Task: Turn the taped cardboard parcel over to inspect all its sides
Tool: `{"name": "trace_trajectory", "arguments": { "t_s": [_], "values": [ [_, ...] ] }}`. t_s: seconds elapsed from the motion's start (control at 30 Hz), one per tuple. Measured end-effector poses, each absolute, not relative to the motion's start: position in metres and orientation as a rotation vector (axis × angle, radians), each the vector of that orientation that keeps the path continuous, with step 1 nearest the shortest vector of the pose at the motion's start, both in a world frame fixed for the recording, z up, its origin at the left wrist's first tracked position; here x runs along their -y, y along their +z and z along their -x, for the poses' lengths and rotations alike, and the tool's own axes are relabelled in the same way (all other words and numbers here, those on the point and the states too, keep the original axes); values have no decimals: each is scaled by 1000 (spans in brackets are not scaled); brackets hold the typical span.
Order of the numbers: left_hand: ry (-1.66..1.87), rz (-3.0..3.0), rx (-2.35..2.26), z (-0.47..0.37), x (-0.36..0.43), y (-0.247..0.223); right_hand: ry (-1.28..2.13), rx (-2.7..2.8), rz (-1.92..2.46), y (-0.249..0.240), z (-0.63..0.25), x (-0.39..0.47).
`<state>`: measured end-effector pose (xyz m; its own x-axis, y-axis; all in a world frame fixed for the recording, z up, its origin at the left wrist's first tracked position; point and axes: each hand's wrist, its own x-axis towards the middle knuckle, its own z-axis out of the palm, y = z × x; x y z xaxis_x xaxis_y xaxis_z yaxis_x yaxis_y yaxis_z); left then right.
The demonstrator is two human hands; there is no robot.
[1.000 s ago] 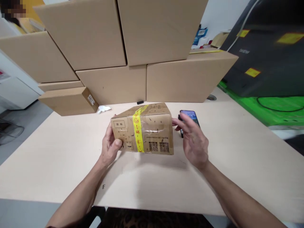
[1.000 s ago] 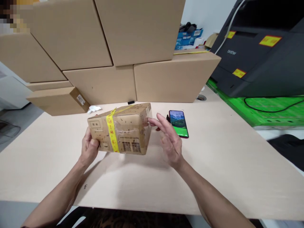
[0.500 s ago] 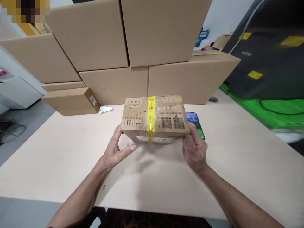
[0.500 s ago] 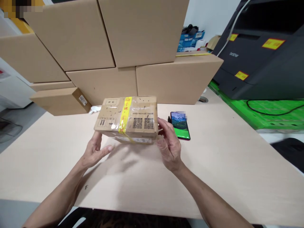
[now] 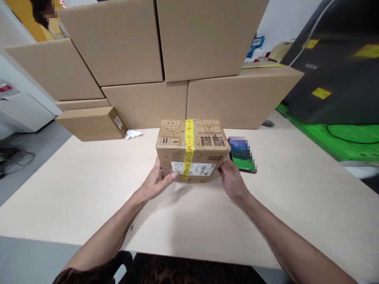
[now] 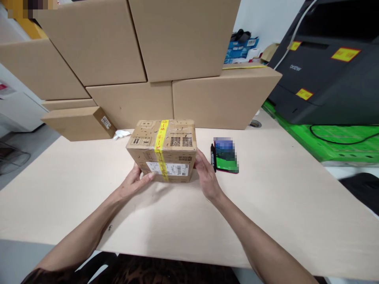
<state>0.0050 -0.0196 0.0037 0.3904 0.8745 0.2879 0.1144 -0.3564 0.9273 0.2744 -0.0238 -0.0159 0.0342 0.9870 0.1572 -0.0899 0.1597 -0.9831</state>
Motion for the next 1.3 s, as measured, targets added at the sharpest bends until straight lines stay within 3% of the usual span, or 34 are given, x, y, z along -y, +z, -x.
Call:
{"name": "trace_trajectory", "arguments": {
  "t_s": [0.6,1.03,1.3],
  "values": [
    [1288,-1575,-1317,1,24,12,1176,1095,1126,-5,-280,24],
    [1009,-1543,-895,-1,18,-5,1279,1114,1183,-15,-279,16],
    [1115,-1419,-856,-6,23,-4,1182,1282,994,-18,-279,24]
  ]
}}
